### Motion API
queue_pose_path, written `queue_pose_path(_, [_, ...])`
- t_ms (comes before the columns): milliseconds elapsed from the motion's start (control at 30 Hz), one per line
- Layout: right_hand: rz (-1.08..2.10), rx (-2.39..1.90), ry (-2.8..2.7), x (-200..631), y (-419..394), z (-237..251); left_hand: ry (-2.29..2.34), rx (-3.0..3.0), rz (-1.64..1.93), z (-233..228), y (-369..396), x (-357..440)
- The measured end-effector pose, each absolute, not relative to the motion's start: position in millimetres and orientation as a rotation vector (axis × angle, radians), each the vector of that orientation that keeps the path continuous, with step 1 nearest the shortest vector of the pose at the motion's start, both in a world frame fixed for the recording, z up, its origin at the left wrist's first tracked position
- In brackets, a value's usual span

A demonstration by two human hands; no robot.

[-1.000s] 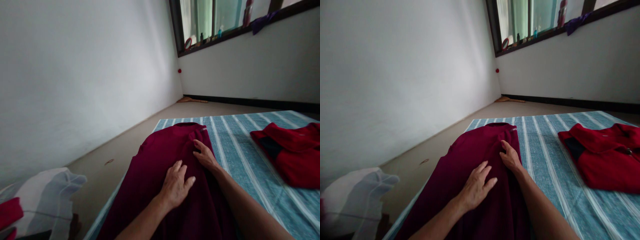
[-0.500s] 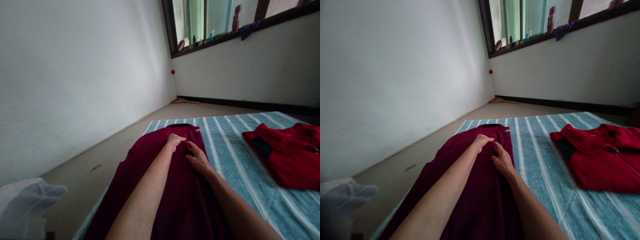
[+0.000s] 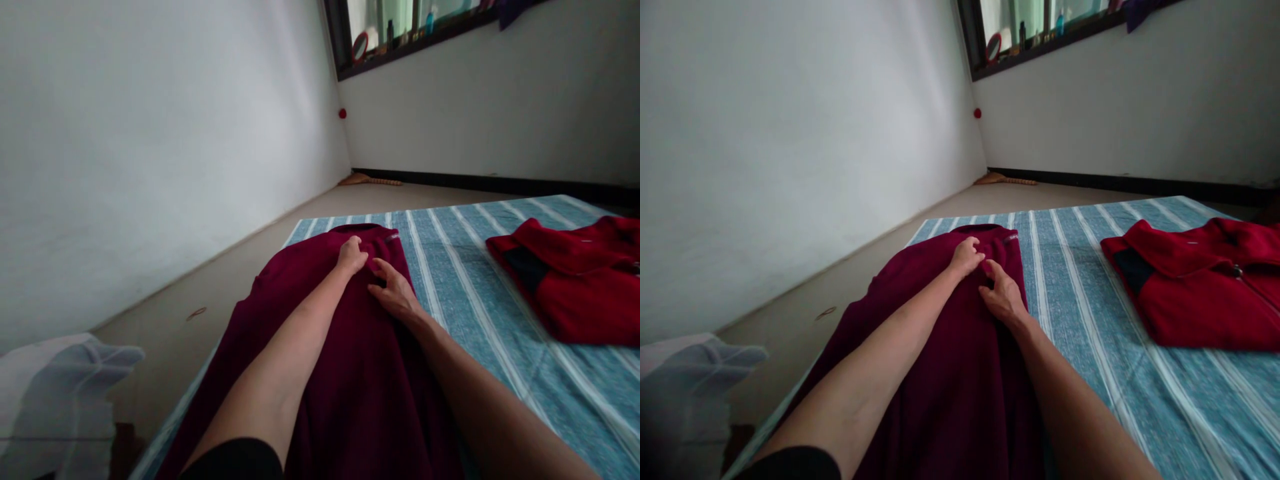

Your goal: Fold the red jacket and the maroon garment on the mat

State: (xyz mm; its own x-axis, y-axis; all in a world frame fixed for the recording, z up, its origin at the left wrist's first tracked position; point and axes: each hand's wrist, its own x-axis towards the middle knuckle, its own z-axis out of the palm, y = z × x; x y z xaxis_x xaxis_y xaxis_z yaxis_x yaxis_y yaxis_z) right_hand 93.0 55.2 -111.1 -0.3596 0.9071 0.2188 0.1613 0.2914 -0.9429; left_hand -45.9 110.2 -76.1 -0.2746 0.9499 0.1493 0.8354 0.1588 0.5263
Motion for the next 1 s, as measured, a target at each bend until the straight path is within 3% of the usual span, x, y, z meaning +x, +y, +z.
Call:
queue_pose_path(433, [0.897,-1.001,-1.868,97.7,52.9,-106.6,2.165,2.306,0.39,-52.1,83.3,-47.8])
queue_pose_path(600, [0.842,-0.976,-1.913,97.6,53.7,-108.0,1.961,2.455,0.268,-73.0,52.9,-48.1])
queue_pose_path(767, [0.797,-0.965,-1.942,99.1,52.2,-106.2,1.942,2.465,0.204,-85.1,46.6,-49.4])
queue_pose_path(1000, [0.79,-0.999,-1.955,101.8,53.8,-107.4,2.156,2.279,0.202,-48.9,-8.7,-20.6])
